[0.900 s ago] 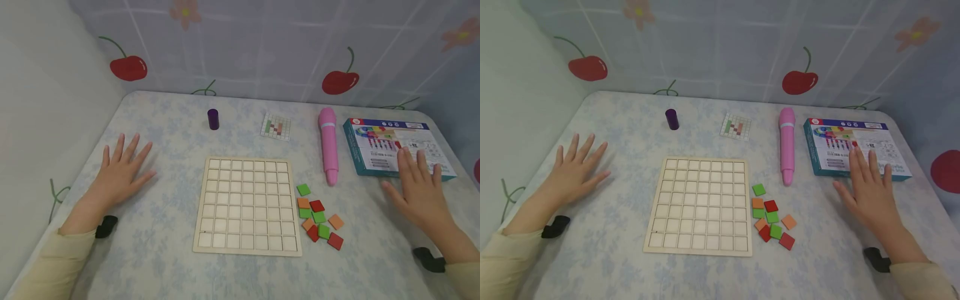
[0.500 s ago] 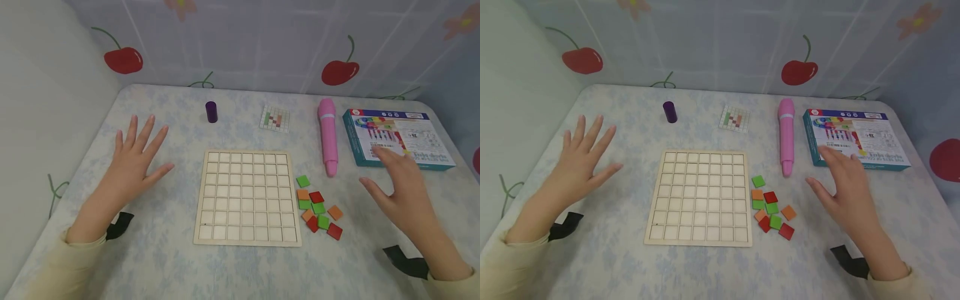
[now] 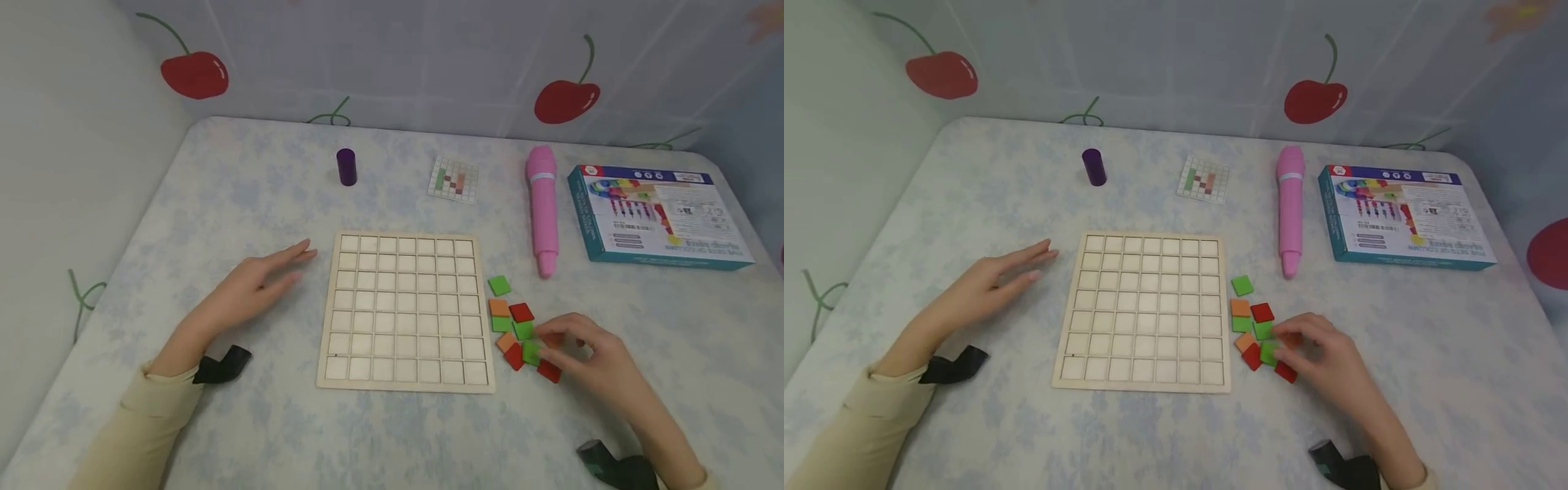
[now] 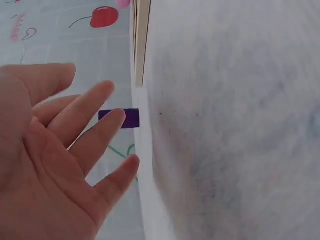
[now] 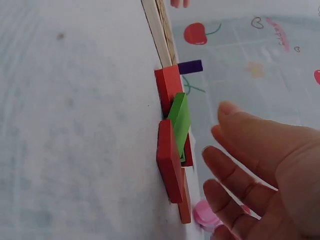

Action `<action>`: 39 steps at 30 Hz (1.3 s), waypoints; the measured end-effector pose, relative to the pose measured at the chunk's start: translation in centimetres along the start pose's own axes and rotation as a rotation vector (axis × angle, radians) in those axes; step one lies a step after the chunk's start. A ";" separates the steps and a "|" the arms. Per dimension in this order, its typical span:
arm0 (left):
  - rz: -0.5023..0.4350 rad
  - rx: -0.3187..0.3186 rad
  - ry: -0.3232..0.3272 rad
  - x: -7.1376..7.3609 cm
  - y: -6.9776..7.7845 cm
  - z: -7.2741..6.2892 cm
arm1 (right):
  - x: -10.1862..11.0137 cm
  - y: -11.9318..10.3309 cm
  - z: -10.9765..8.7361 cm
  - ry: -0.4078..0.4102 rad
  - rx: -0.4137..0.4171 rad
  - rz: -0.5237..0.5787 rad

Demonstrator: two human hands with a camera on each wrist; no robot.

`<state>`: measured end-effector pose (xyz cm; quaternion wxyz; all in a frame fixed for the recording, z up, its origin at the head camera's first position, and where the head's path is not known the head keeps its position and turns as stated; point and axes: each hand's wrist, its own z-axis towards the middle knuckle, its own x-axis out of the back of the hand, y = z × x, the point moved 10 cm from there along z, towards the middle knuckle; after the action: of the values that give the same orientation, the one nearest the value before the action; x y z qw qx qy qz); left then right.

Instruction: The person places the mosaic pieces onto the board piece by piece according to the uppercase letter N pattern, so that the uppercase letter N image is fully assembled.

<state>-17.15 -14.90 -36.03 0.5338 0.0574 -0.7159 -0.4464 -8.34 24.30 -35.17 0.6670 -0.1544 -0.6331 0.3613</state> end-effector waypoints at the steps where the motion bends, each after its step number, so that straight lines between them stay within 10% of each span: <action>1: -0.021 -0.007 -0.008 -0.2 0.0 0.1 | -0.2 -0.1 -0.1 -0.014 0.020 -0.005; 11: 0.127 -0.111 -0.167 -4.4 0.1 -0.6 | -2.0 0.2 -0.9 -0.084 0.006 -0.103; 23: 0.205 -0.121 -0.171 -5.1 0.8 -0.1 | -1.5 -0.8 -0.1 -0.041 0.045 -0.124; 31: 0.236 -0.107 -0.180 -5.2 0.7 -0.1 | -2.9 -5.9 2.6 -0.014 0.187 0.033; 39: 0.240 -0.145 -0.174 -5.3 0.7 -0.1 | -9.0 -10.8 5.2 -0.027 0.173 0.280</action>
<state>-14.55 -11.52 -39.31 0.5218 -0.1059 -0.7272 -0.4333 -9.66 9.47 -33.82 0.6125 -0.1782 -0.5807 0.5058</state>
